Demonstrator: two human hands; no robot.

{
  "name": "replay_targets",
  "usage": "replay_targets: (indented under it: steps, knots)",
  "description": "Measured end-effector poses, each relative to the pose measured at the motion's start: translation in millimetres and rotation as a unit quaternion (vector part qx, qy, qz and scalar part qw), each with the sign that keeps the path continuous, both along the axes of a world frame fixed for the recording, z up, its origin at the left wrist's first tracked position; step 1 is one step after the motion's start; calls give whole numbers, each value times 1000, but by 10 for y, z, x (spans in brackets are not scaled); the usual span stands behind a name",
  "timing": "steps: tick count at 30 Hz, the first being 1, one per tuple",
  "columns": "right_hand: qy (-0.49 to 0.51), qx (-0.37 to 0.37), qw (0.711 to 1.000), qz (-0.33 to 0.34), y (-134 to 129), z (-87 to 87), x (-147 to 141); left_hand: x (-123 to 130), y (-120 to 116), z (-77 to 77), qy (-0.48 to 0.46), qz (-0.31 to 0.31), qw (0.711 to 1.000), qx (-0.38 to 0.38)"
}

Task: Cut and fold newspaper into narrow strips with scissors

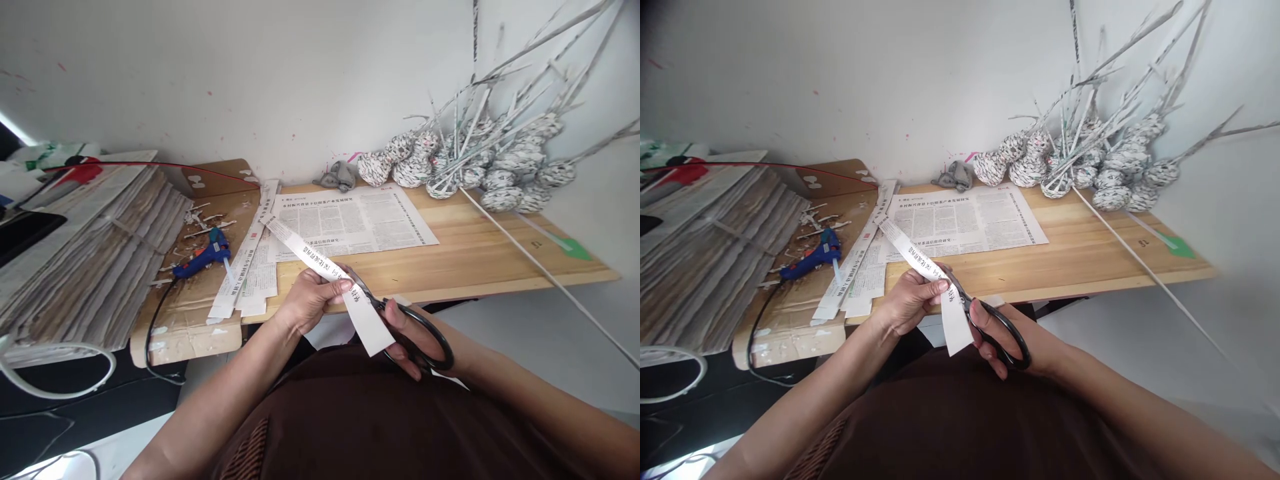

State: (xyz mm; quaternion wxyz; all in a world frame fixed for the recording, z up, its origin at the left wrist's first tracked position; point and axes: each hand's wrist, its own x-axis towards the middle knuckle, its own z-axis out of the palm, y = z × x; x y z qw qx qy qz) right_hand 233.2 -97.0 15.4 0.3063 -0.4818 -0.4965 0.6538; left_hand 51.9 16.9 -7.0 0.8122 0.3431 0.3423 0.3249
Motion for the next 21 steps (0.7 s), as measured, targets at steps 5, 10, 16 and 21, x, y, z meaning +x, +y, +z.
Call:
replay_targets:
  steps: [5,10,16,21]
  knots:
    - [-73,-24,997,-12,-9,173,-22,-7,-9,20,7,2,1000,-7]
    - [-88,-20,996,10,-45,197,66,-63,78,78,-20,-3,1000,-22]
    - [-45,-40,998,22,-90,23,171,-80,156,104,-11,32,999,-34]
    - [8,-53,999,-3,-77,-171,172,-19,68,94,6,22,999,-36]
